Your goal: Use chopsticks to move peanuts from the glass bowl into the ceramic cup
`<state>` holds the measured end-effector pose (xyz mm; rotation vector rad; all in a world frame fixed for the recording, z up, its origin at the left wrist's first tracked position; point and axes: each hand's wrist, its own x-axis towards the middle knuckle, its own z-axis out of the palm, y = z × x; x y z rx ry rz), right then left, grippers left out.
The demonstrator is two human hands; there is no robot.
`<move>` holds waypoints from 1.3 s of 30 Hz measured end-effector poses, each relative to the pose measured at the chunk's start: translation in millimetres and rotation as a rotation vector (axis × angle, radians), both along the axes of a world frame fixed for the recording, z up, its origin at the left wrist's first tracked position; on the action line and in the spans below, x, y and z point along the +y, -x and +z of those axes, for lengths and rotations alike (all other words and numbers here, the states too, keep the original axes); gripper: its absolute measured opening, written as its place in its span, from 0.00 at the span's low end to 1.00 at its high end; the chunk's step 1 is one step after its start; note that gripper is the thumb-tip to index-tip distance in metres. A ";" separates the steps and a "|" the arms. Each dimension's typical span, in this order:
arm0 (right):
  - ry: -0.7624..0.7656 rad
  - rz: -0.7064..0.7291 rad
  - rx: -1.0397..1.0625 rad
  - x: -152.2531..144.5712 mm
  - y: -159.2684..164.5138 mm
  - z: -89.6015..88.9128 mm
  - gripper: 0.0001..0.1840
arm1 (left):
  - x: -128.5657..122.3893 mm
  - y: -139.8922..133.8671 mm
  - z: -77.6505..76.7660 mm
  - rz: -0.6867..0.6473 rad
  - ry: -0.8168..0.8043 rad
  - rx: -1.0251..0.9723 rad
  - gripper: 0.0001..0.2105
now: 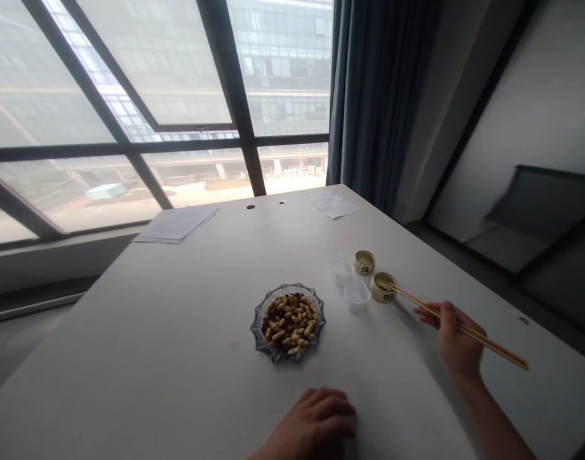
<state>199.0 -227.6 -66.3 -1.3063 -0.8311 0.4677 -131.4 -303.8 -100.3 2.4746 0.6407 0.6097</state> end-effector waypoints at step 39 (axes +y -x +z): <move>0.171 0.743 -0.177 5.1 181.3 13.2 0.27 | 4.2 -0.6 -14.1 -0.043 -0.004 0.021 0.09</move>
